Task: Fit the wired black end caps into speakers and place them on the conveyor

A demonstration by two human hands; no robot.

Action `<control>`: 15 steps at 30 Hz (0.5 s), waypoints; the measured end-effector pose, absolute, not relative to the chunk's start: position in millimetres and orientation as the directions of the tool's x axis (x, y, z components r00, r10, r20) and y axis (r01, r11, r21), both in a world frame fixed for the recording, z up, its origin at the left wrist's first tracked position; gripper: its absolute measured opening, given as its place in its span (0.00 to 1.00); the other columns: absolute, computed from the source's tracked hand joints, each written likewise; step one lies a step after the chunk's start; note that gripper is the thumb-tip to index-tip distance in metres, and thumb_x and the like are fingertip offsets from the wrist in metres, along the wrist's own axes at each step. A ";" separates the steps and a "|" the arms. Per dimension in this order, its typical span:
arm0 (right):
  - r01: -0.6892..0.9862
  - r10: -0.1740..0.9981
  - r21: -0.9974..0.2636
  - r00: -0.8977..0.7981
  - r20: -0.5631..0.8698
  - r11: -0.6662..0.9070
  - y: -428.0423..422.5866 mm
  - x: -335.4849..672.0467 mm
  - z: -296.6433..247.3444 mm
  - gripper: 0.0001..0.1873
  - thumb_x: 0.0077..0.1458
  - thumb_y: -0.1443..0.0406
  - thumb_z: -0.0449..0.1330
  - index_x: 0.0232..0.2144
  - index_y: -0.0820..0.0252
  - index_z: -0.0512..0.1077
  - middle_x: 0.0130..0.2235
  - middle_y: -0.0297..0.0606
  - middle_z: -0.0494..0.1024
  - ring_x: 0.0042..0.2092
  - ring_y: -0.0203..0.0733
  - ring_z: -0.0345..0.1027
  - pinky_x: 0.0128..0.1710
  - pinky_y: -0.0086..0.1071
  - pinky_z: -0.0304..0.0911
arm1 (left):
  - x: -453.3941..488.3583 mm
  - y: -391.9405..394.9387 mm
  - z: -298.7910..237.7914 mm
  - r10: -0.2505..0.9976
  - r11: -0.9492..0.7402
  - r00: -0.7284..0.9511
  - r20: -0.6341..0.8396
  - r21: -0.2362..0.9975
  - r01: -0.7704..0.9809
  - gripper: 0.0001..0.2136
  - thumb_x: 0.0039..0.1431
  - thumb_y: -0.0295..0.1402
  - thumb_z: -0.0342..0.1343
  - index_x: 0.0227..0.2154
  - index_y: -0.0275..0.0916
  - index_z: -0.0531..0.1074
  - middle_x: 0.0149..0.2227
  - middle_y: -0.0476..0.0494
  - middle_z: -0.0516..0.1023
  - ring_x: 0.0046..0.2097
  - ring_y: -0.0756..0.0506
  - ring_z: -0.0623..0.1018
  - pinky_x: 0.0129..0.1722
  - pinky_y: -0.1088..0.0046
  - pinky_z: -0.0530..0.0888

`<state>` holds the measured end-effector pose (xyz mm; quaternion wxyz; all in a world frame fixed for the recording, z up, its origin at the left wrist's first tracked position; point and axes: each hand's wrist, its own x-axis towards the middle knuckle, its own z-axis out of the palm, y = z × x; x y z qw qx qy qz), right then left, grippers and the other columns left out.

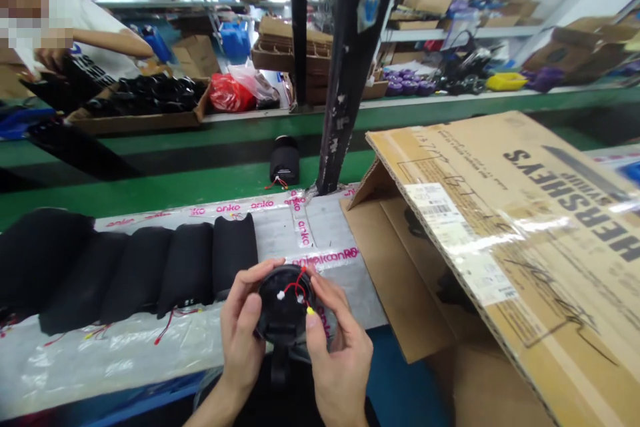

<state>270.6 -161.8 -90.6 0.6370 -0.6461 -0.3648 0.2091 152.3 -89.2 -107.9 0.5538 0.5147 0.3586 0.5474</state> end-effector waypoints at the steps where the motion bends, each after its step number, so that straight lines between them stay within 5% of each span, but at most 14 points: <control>1: 0.190 0.745 -0.977 0.637 0.200 0.099 -164.3 270.4 -93.7 0.14 0.66 0.63 0.67 0.51 0.51 0.87 0.53 0.44 0.89 0.54 0.55 0.86 0.56 0.46 0.82 | 150.3 -93.5 -109.7 0.970 -0.153 0.151 0.191 0.961 -0.231 0.16 0.75 0.46 0.57 0.55 0.42 0.79 0.57 0.37 0.84 0.60 0.38 0.82 0.60 0.63 0.79; 8: 0.134 0.736 -0.968 0.629 0.248 0.212 -182.5 265.3 -116.2 0.15 0.65 0.55 0.68 0.49 0.56 0.85 0.52 0.52 0.89 0.57 0.66 0.83 0.59 0.61 0.77 | 139.1 -103.3 -124.6 0.880 -0.397 0.186 0.438 0.891 -0.222 0.22 0.76 0.51 0.52 0.60 0.43 0.76 0.59 0.34 0.83 0.62 0.35 0.81 0.62 0.57 0.78; 15: 0.089 0.775 -0.986 0.609 0.167 0.142 -182.6 270.9 -110.2 0.17 0.62 0.50 0.70 0.47 0.50 0.86 0.51 0.51 0.89 0.56 0.68 0.82 0.58 0.64 0.76 | 131.9 -89.2 -112.3 0.848 -0.354 0.352 0.396 0.918 -0.179 0.21 0.76 0.49 0.49 0.63 0.47 0.75 0.58 0.34 0.83 0.60 0.30 0.81 0.63 0.46 0.74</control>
